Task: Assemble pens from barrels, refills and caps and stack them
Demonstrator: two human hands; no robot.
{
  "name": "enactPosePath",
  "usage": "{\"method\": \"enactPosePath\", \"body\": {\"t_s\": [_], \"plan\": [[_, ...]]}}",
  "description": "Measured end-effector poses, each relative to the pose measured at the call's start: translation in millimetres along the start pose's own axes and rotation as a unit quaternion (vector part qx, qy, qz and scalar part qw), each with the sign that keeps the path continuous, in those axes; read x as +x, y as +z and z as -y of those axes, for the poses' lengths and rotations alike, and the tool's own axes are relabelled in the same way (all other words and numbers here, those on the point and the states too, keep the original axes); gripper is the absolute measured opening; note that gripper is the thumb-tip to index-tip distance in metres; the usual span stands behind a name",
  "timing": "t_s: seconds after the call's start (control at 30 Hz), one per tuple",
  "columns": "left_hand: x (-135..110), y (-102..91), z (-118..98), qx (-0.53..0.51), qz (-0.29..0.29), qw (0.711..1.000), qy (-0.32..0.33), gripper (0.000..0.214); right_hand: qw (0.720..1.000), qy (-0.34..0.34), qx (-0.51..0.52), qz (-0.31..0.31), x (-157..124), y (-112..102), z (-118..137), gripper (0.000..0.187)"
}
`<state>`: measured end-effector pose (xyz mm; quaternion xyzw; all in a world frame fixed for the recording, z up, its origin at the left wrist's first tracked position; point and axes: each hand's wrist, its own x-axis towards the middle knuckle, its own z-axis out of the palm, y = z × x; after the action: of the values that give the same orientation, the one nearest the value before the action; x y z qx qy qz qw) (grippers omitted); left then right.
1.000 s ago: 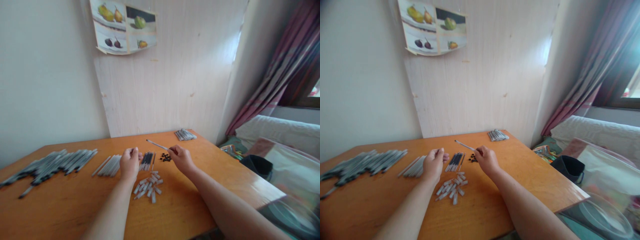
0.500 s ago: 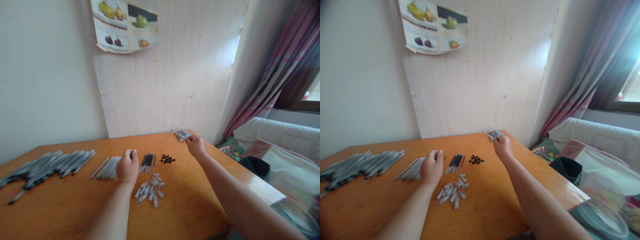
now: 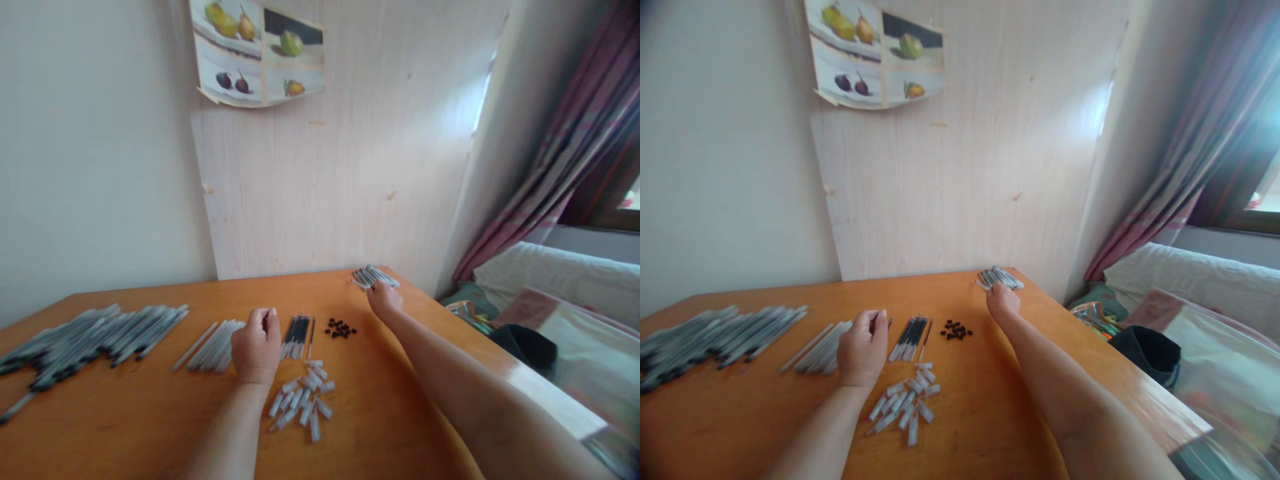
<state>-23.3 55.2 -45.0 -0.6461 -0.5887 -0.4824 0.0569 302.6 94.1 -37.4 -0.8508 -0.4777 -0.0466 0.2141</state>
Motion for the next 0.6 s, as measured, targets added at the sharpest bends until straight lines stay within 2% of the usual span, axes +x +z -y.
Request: {"method": "enactPosePath", "body": {"t_s": [0.33,0.6], "plan": [[-0.7,1.5,0.5,-0.003,0.018,1.0,0.007,0.026,1.0,0.009,-0.015,0.022,21.5,22.4,14.6,0.036],[-1.7,3.3,2.1,-0.021,0.03,0.999,0.005,0.026,0.999,0.022,-0.015,0.028,31.0,29.5,15.6,0.034]]}}
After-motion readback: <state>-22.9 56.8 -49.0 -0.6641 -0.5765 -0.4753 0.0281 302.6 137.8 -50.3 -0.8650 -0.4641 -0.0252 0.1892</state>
